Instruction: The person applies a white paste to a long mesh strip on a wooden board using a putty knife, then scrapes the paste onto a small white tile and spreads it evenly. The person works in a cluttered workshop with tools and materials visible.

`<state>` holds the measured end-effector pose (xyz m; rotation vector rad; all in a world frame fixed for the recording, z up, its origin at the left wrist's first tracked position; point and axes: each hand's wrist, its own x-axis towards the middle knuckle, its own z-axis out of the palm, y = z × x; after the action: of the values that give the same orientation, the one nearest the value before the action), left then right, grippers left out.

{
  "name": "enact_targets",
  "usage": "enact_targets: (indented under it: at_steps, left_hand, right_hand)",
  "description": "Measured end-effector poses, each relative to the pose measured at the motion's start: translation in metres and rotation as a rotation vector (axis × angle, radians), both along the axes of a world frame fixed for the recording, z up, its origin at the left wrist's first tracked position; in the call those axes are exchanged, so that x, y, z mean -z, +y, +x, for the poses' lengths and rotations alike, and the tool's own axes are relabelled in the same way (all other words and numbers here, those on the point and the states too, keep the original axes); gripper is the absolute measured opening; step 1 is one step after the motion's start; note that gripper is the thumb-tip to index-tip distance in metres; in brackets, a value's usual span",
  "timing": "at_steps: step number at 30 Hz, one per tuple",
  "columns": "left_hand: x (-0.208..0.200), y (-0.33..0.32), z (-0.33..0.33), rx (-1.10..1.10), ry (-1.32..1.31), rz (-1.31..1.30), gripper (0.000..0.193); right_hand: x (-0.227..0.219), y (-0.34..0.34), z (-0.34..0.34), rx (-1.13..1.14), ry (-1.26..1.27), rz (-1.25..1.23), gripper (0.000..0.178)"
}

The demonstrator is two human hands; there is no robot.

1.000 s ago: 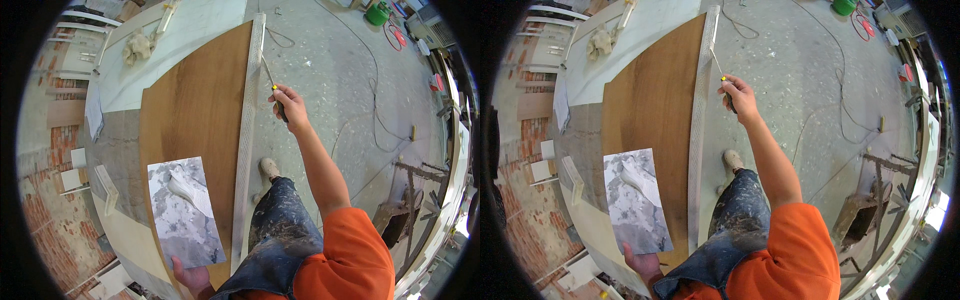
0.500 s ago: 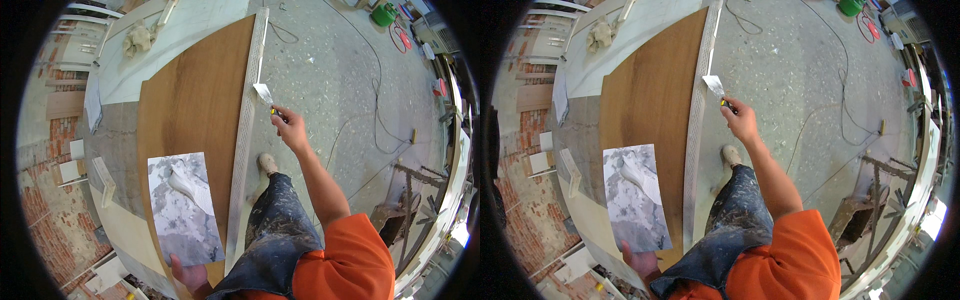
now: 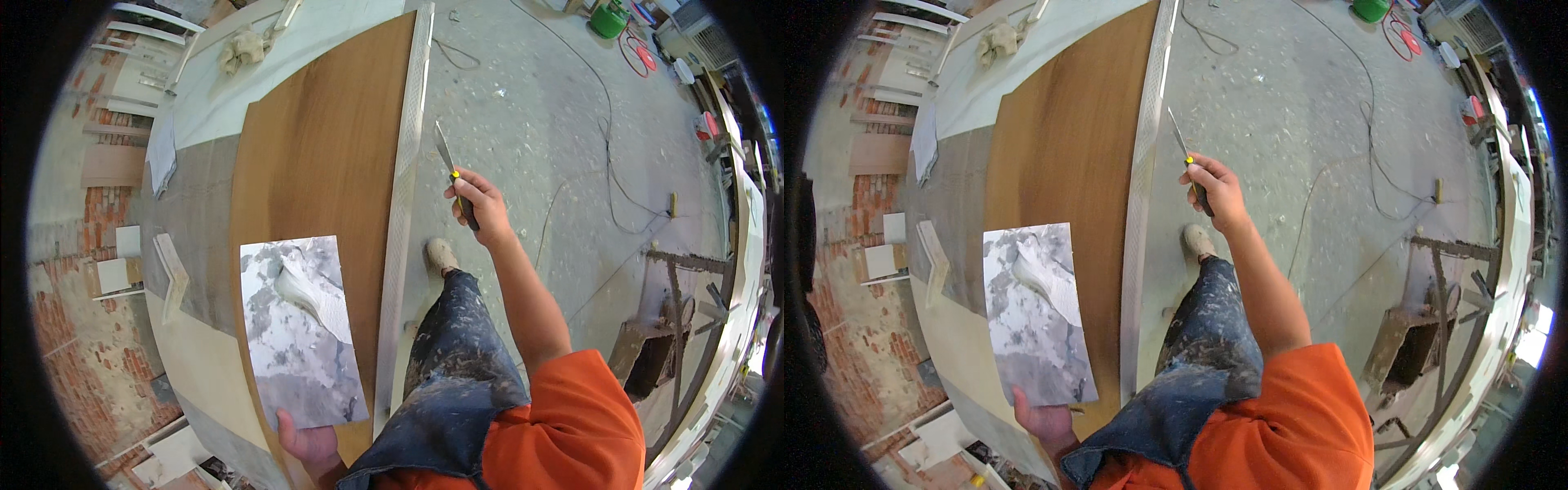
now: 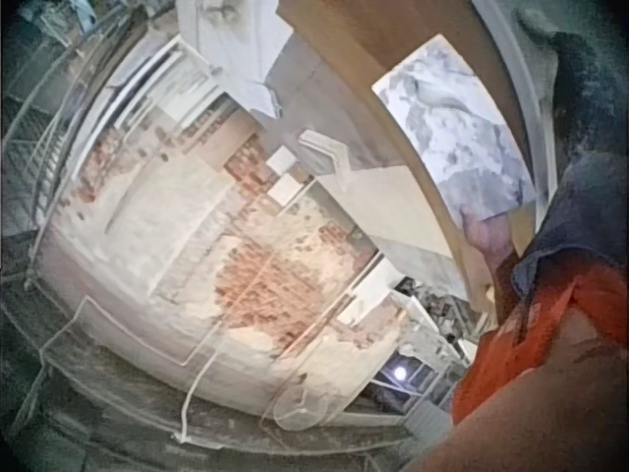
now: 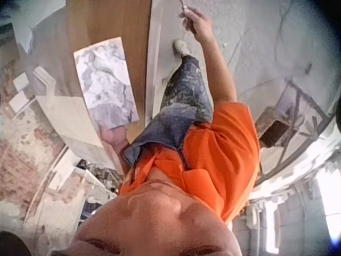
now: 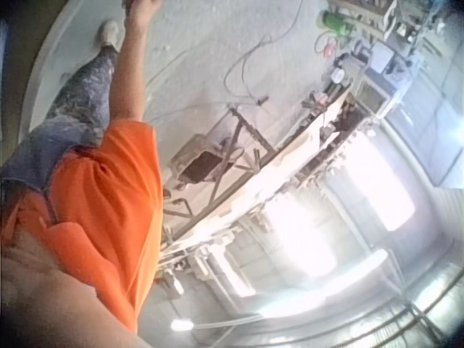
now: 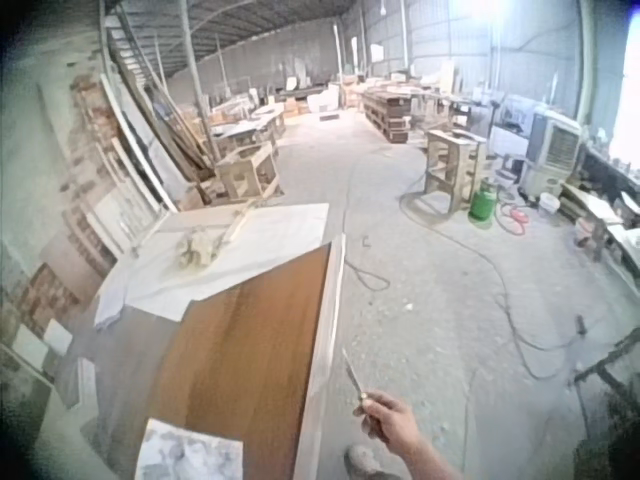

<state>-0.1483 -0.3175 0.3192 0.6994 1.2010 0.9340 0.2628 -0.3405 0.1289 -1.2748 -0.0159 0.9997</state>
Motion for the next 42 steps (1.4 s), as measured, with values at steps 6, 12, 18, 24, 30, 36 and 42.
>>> enact_targets:
  at_steps: [6, 12, 18, 24, 30, 36, 42]
  left_hand:
    - [0.013, 0.01, -0.018, 0.137, -0.092, 0.023, 0.074]
    - [0.012, 0.0, -0.022, 0.064, -0.075, -0.033, 0.079]
    - [0.012, 0.003, -0.021, 0.074, -0.038, -0.004, 0.082]
    - [0.01, 0.002, -0.019, 0.056, -0.042, 0.005, 0.08]
    - [0.005, 0.002, -0.023, 0.091, -0.167, -0.02, 0.071]
    - [0.02, -0.002, -0.037, 0.036, -0.174, -0.013, 0.064]
    - [0.039, 0.002, -0.041, 0.081, -0.37, 0.019, 0.065]
  right_hand:
    - [0.008, 0.029, 0.002, 0.084, -0.034, 0.144, 0.041]
    - [0.026, 0.064, -0.006, 0.171, -0.203, 0.12, 0.044]
    - [0.027, 0.054, -0.048, 0.145, -0.323, -0.083, 0.043]
    - [0.047, 0.028, -0.098, 0.144, -0.362, -0.168, 0.044]
    - [0.055, 0.009, -0.107, 0.217, -0.233, -0.238, 0.045]
    - [-0.079, -0.047, -0.103, -0.454, -0.441, 0.007, 0.042]
    - [-0.168, -0.033, -0.133, -0.872, -1.037, 0.071, 0.038]
